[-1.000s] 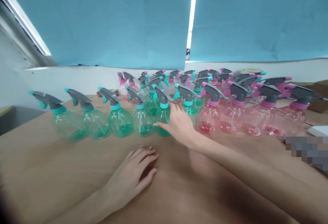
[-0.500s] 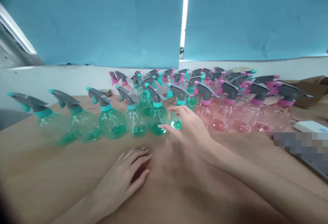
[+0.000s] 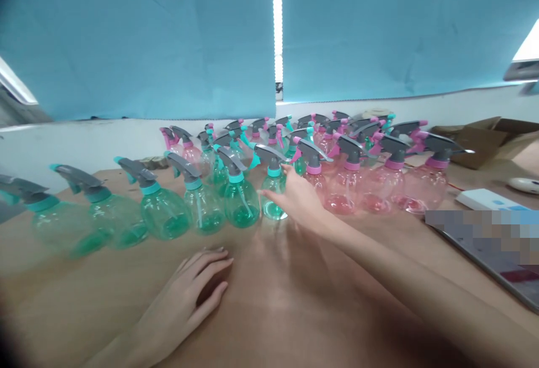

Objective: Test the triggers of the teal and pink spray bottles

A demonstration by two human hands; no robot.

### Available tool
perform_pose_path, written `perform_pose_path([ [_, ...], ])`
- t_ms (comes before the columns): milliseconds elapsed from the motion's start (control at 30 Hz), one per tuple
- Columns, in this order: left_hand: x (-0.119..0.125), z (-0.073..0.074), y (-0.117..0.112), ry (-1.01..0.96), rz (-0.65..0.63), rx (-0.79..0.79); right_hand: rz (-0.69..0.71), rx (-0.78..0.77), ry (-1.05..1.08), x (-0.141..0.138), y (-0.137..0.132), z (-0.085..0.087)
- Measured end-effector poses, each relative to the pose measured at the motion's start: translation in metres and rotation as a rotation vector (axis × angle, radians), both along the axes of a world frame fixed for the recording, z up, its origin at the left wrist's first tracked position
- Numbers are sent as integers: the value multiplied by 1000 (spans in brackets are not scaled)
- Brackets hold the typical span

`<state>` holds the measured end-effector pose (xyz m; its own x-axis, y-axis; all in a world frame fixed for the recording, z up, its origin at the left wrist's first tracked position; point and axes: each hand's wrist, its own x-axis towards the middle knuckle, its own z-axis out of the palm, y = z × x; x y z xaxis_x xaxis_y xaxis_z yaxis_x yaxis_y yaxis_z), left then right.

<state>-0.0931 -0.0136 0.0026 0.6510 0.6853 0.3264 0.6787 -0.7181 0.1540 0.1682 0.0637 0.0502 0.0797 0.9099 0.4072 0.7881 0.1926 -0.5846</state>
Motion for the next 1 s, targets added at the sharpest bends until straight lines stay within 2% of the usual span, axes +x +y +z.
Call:
perform_pose_path([
  [167,8,4,0,-28,-11,-17,0,40,-97,-2,9,-2],
  [333,19,6,-1,-56,-35,-58,-48,20,-162,0,0,1],
  [467,30,8,-4,-121,8,-141,-100,-58,-276,1,-18,6],
  [633,54,3,-6,-258,85,-266,-61,-28,-342,9,-49,5],
  [767,83,-3,-10,-345,119,-315,97,118,-304,23,-75,0],
  [833,98,-4,-13,-387,71,-329,174,159,-267,30,-87,-1],
  [933,117,-2,-19,-494,-90,-384,217,84,-234,42,-101,3],
  [1000,127,-1,-22,-532,-131,-440,239,54,-197,50,-106,8],
])
